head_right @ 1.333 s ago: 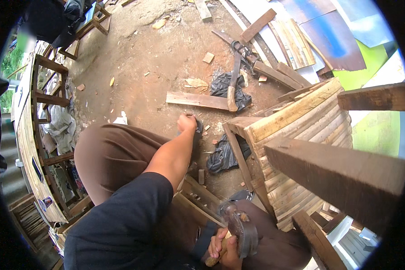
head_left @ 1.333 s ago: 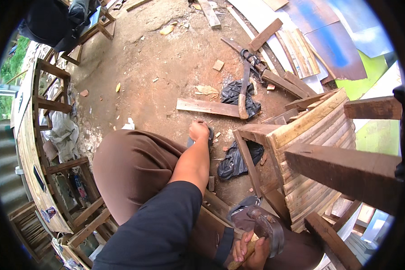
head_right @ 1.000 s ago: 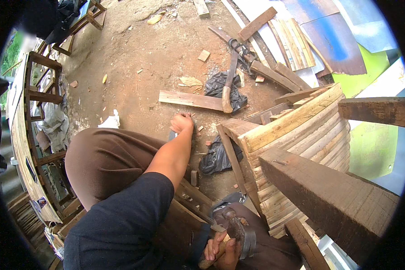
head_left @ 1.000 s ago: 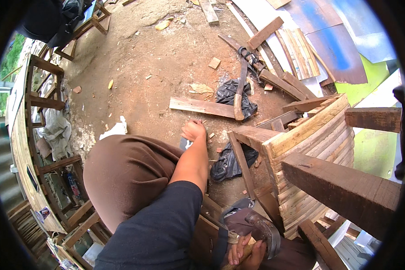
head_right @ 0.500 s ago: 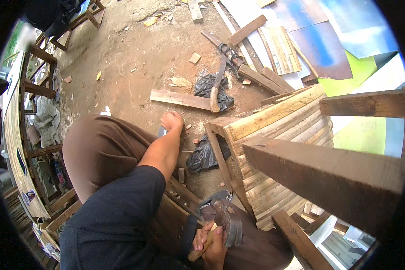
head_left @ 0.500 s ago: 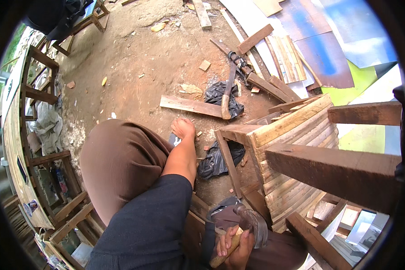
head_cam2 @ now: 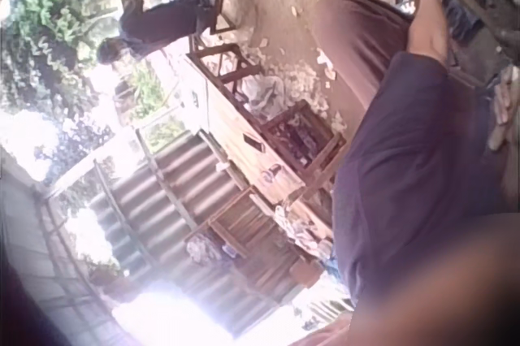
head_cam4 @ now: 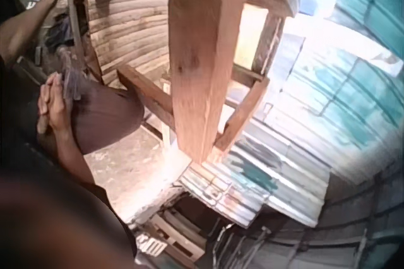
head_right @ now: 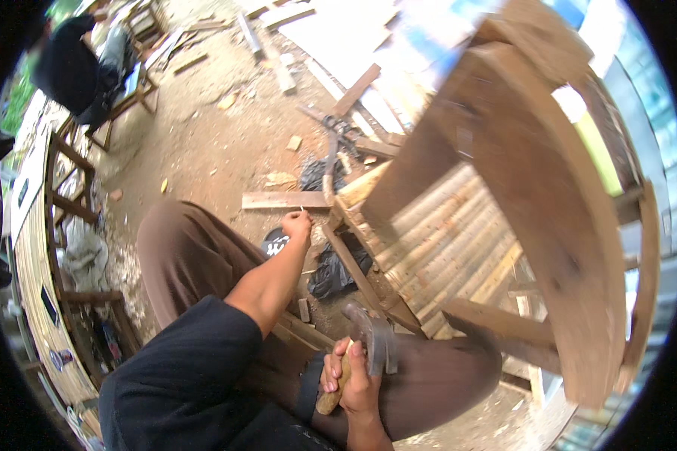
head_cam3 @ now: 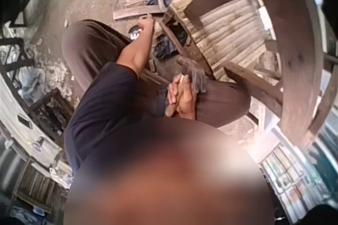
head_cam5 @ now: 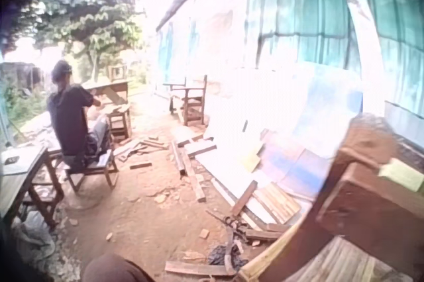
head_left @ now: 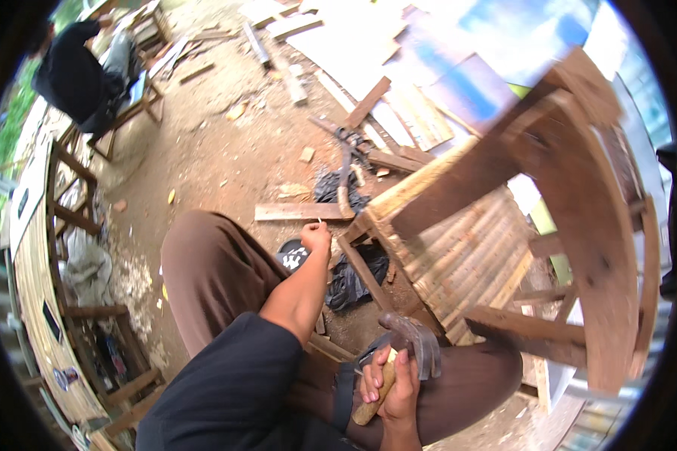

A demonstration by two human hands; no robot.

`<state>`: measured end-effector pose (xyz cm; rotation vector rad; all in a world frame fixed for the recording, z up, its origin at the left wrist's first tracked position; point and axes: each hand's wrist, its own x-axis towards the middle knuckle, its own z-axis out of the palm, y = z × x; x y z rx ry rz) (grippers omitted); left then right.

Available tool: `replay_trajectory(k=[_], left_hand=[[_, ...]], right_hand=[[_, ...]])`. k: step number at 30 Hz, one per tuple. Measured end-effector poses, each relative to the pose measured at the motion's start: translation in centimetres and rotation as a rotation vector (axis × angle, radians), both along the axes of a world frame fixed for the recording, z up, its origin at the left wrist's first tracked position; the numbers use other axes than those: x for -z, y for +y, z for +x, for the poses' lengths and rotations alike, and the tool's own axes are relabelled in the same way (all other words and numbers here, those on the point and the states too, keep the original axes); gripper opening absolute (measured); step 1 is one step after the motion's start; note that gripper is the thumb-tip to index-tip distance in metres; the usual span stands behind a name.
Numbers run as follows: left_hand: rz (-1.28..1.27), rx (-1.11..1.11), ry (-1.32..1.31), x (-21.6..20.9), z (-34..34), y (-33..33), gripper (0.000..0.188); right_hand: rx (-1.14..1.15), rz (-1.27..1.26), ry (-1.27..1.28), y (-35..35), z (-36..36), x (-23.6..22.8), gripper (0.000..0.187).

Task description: The person assembles a wooden chair frame by hammering nails into joints. They hold the frame with one hand and use a hammer with the other to secure the pieces together.

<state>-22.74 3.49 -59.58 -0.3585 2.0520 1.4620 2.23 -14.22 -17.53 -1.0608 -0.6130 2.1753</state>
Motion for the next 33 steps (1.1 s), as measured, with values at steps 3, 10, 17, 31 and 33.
replay_trajectory(k=[3, 10, 17, 31, 33], left_hand=[[0.409, -0.111, -0.043, -3.5, 2.3, -0.3, 0.015], [0.516, -0.091, 0.193, -19.4, -2.4, 2.8, 0.023], [1.065, -0.017, 0.518, -42.7, 1.4, -3.3, 0.024], [1.6, 0.856, 1.609, -58.8, 22.0, -8.4, 0.022], [1.656, 0.874, 1.632, -59.0, 22.9, -7.3, 0.019]], right_hand=[[0.025, 0.019, 0.031, -0.9, 0.4, -0.3, 0.039], [0.128, 0.127, 0.179, -2.3, 1.4, -1.4, 0.035], [0.198, 0.285, 0.186, -3.0, 3.8, -3.2, 0.032], [0.405, 0.335, 0.359, -5.6, 8.9, -4.1, 0.034], [0.416, 0.346, 0.368, -5.8, 9.1, -4.0, 0.033]])
